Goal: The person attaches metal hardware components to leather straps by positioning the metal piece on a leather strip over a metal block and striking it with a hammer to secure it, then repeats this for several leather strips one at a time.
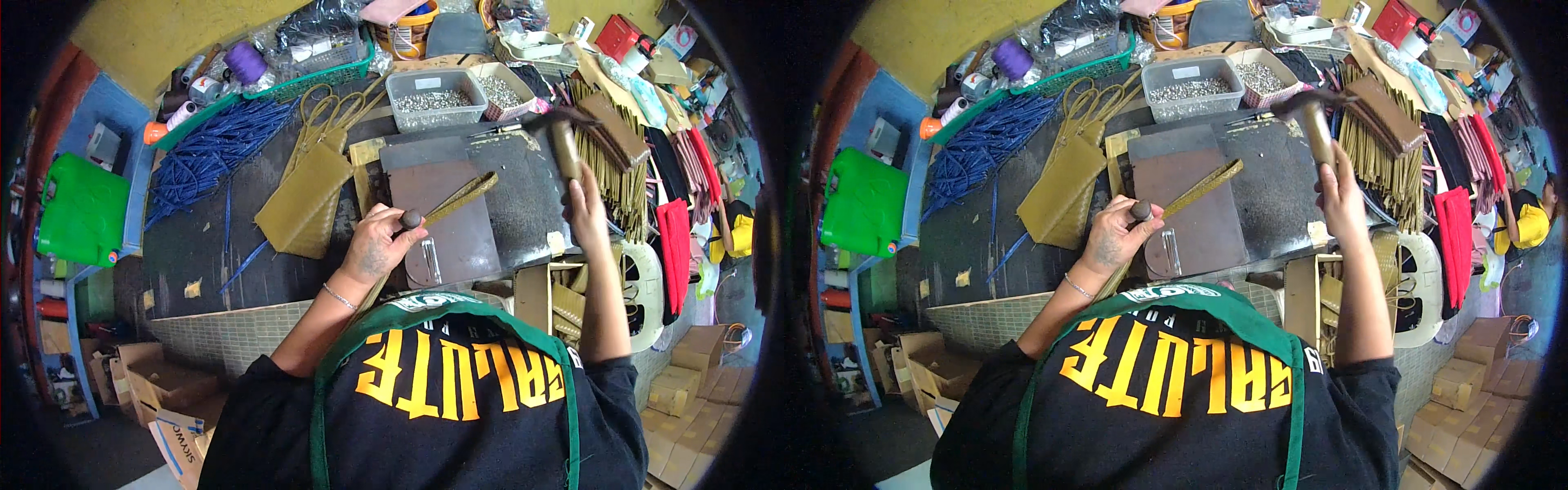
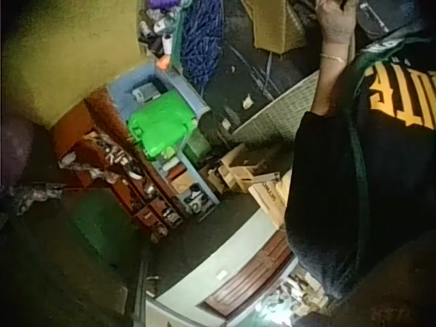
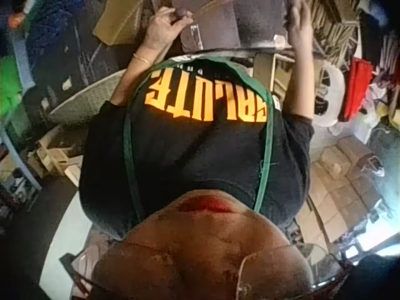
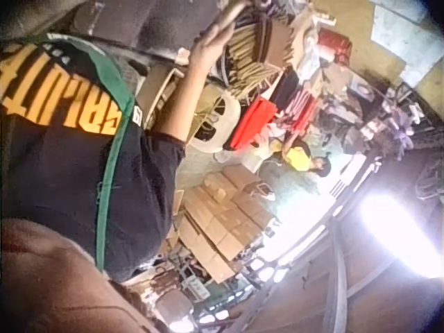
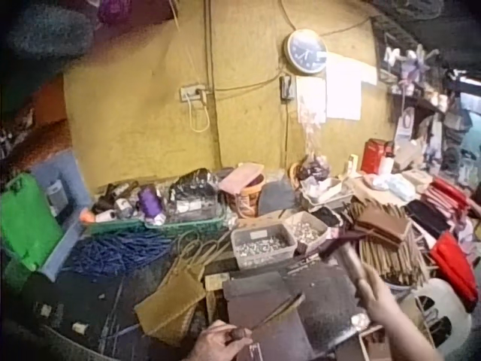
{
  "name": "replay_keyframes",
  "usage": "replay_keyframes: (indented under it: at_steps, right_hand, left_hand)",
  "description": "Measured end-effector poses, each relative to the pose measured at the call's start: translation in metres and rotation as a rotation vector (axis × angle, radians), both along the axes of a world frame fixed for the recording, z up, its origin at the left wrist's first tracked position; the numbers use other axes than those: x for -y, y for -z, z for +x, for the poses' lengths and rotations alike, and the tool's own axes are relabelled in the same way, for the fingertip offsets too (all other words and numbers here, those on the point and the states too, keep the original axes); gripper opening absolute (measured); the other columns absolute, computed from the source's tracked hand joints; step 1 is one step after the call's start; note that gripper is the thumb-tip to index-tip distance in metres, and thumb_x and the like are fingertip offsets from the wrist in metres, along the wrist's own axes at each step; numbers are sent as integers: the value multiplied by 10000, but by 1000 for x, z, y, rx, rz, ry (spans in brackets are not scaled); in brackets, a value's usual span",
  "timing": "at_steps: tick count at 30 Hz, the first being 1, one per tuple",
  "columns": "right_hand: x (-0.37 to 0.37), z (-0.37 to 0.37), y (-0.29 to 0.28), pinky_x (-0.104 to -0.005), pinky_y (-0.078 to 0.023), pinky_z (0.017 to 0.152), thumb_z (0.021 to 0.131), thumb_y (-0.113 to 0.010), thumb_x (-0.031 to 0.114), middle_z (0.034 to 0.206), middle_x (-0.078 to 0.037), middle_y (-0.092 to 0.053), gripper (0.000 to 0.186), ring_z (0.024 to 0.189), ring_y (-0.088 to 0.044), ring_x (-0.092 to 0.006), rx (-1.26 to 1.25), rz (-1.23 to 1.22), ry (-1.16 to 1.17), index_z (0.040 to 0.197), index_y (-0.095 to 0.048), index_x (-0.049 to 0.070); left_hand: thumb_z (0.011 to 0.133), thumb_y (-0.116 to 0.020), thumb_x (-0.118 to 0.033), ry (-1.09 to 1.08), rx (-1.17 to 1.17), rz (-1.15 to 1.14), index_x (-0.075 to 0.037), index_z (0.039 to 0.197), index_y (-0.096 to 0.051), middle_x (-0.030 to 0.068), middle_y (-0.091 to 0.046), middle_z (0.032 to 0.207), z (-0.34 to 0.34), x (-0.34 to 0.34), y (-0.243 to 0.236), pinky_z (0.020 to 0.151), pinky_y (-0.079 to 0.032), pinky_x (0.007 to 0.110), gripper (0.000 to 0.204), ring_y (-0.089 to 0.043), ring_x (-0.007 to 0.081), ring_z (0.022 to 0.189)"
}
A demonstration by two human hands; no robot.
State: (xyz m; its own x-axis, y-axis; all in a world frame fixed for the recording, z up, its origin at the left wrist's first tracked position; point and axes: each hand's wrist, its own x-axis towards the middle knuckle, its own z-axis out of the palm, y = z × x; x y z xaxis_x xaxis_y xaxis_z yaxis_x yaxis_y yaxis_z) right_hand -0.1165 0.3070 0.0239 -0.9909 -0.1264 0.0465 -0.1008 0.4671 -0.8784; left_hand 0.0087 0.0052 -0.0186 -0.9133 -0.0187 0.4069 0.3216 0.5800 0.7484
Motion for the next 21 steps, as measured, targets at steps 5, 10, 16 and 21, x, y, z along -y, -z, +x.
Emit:
replay_keyframes:
  at_steps: [5,10,16,21]
  right_hand:
    - [37,56,-100,-210,-417,553,860,-533,156,826,-25,-520,478,624,-478,-93,-224,-75,-342,1277,-331,35]
    - [61,85,-93,-367,-464,756,779,-614,132,1061,-202,-555,547,919,-589,-310,-246,443,-656,1268,-371,104]
    - [65,75,-122,-224,-414,543,832,-571,143,856,-88,-580,472,637,-528,-108,-180,-89,-429,1246,-388,10]
    - [63,74,-139,-281,-455,597,829,-572,206,891,-144,-588,503,697,-578,-185,-504,-92,-531,1238,-372,-8]
  left_hand:
    - [704,-698,-161,-22,19,9,-41,797,-644,63,-637,777,2,0,0,682,-447,305,161,-561,207,748]
    - [719,-682,-203,-70,61,-54,-69,799,-640,62,-635,764,-2,1,12,683,-451,314,161,-569,219,737]
    - [708,-685,-165,-19,-41,-64,-48,797,-638,75,-633,761,0,0,1,667,-451,310,155,-568,218,724]
    - [712,-680,-147,-12,-23,-20,-30,793,-632,87,-628,754,1,0,-1,667,-451,309,150,-566,212,727]
